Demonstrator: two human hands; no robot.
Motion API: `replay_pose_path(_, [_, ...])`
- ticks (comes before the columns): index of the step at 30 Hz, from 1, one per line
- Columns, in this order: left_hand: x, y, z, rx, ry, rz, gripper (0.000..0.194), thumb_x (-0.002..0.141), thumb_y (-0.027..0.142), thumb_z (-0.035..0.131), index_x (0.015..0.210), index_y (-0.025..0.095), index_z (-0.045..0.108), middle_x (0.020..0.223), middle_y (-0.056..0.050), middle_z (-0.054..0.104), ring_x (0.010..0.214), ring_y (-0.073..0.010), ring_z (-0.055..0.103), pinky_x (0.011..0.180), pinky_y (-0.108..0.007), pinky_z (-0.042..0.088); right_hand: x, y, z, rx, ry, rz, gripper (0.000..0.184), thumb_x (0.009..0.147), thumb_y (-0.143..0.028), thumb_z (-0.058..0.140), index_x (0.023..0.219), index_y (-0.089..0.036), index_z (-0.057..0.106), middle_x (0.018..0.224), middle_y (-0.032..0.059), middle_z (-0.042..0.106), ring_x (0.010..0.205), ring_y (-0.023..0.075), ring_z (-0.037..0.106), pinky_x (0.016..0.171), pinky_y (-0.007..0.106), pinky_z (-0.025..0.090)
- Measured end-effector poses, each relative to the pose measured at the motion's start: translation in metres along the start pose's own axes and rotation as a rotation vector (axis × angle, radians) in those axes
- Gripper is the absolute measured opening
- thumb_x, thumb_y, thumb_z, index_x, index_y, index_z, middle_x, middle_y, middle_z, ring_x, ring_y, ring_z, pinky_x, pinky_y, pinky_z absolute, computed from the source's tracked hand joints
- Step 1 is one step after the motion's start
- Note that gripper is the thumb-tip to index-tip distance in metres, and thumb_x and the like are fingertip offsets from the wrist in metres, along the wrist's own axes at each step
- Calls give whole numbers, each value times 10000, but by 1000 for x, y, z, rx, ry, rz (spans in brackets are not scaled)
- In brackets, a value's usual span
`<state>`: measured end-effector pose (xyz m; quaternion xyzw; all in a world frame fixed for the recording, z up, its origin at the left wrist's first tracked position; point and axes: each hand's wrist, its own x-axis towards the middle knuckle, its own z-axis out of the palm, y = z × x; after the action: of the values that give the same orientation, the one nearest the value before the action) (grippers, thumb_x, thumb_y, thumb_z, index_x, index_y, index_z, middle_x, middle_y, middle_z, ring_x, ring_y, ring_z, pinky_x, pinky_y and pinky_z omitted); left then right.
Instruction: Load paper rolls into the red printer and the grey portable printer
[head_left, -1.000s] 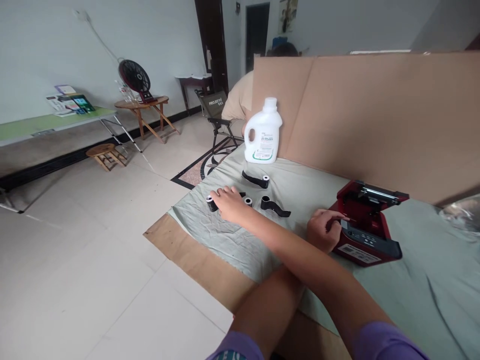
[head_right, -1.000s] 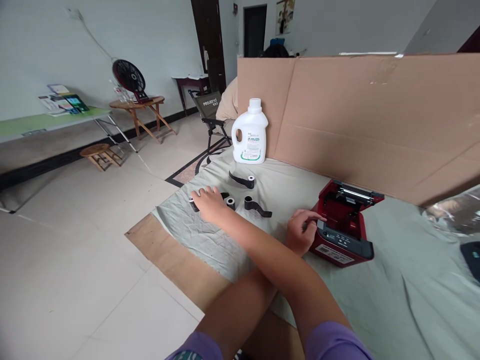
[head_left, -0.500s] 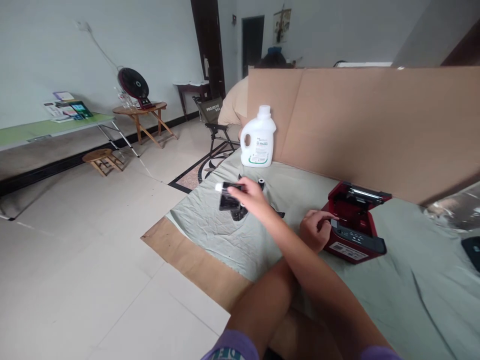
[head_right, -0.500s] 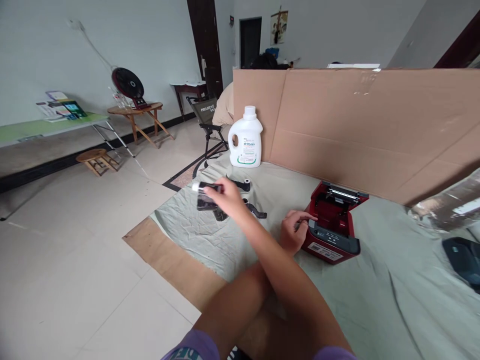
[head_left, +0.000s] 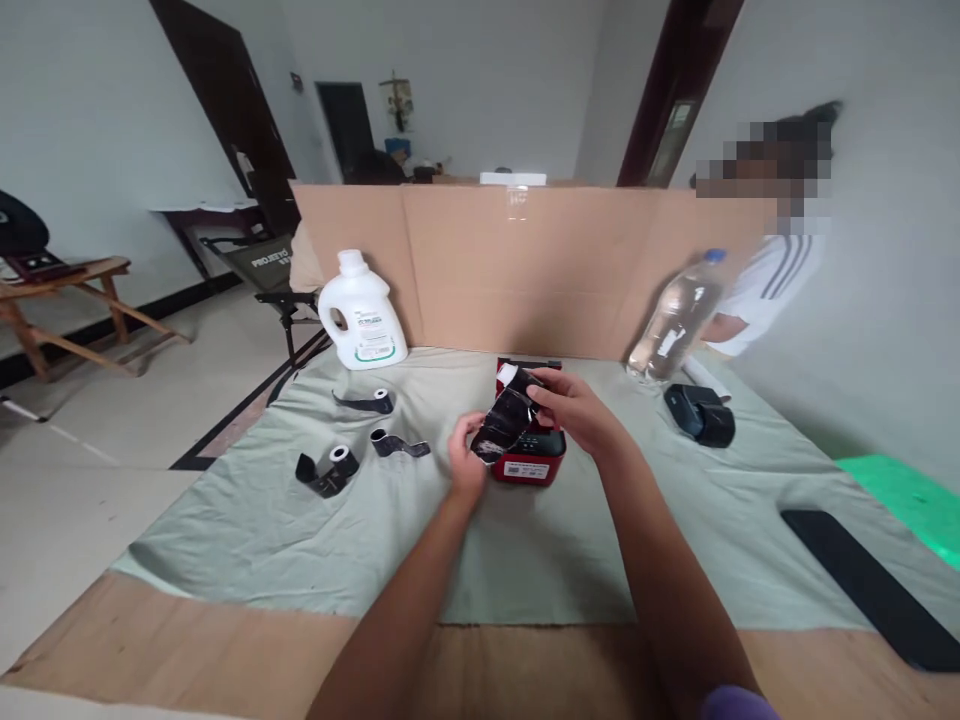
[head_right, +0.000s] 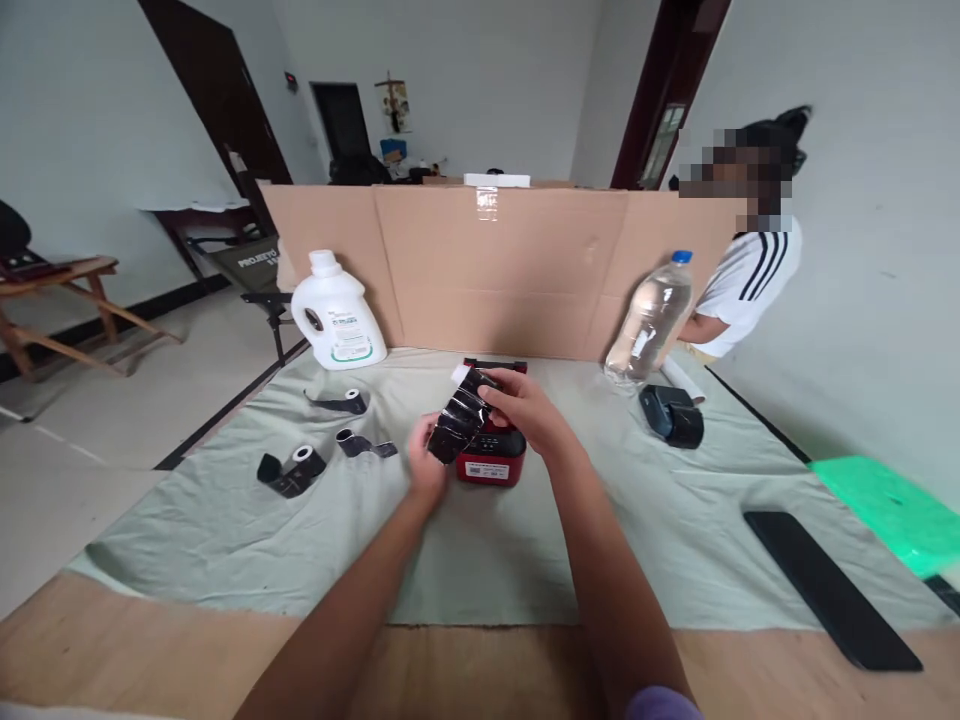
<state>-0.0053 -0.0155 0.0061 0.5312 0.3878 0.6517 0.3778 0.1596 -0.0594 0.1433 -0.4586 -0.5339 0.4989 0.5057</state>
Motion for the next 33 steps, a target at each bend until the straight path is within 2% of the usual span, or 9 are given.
replay_pose_path(3, [28, 26, -10, -45, 40, 94, 304, 949, 453, 547, 1024, 173, 638, 1013, -103, 737, 884, -197, 670, 835, -348, 534, 2, -3, -12, -161, -26, 29, 387, 787, -443, 740, 1074, -185, 705, 713, -27, 539, 565, 98, 466, 471, 212, 343])
replay_pose_path(6, [56, 56, -6, -35, -227, 89, 461, 989, 548, 467, 1260, 204, 610, 1288, -136, 684, 1106, -230, 674, 926, -373, 529, 3, -3, -17, -224, -106, 14, 328, 844, -410, 679, 1092, -199, 709, 768, -16, 571, 620, 110, 502, 529, 218, 404])
replay_pose_path(9, [68, 73, 11, -72, -527, 55, 582, 1028, 616, 274, 1415, 272, 542, 1538, -91, 506, 1399, -246, 505, 1103, -428, 450, 4, 0, -14, -252, -193, -46, 292, 886, -375, 630, 1116, -212, 709, 871, 5, 629, 703, 127, 549, 592, 227, 454])
replay_pose_path(12, [65, 73, 30, -109, -644, 45, 625, 1031, 627, 211, 1425, 280, 551, 1536, -60, 513, 1448, -235, 449, 1191, -451, 374, 6, 4, -9, -288, -202, -53, 286, 900, -352, 604, 1138, -224, 697, 1017, 29, 668, 805, 153, 589, 636, 239, 494])
replay_pose_path(17, [61, 64, 36, -73, -545, 81, 607, 1035, 592, 237, 1355, 247, 622, 1312, -85, 688, 1301, -253, 598, 1119, -482, 468, 11, 10, -6, -347, -186, -60, 228, 907, -337, 590, 1063, -207, 695, 1006, 32, 665, 813, 156, 588, 628, 237, 489])
replay_pose_path(20, [63, 66, 32, -34, -542, 59, 546, 1038, 543, 287, 1387, 252, 589, 1361, -75, 655, 1286, -236, 601, 1134, -444, 449, 14, 11, -7, -302, -113, -45, 225, 908, -320, 585, 1078, -200, 669, 930, 15, 628, 730, 126, 553, 615, 234, 477])
replay_pose_path(24, [63, 70, 28, 146, -576, 49, 411, 987, 434, 485, 1328, 260, 633, 1396, -56, 624, 1344, -246, 544, 1184, -423, 374, 16, 12, -9, -219, 25, 73, 269, 911, -327, 584, 1151, -207, 593, 749, -42, 528, 584, 96, 470, 541, 215, 416])
replay_pose_path(27, [62, 66, 28, 223, -570, 51, 379, 971, 399, 502, 1281, 253, 664, 1354, -61, 650, 1281, -266, 584, 1145, -439, 407, 18, 14, -12, -252, 40, 122, 276, 901, -352, 604, 1143, -221, 579, 668, -71, 474, 542, 103, 454, 531, 223, 397])
replay_pose_path(33, [58, 60, 26, 328, -520, 25, 391, 956, 405, 527, 1256, 214, 690, 1022, -64, 742, 956, -245, 677, 927, -373, 516, 22, 23, -22, -613, 54, -100, 162, 840, -227, 657, 992, -172, 676, 973, 32, 678, 807, 162, 603, 743, 295, 464])
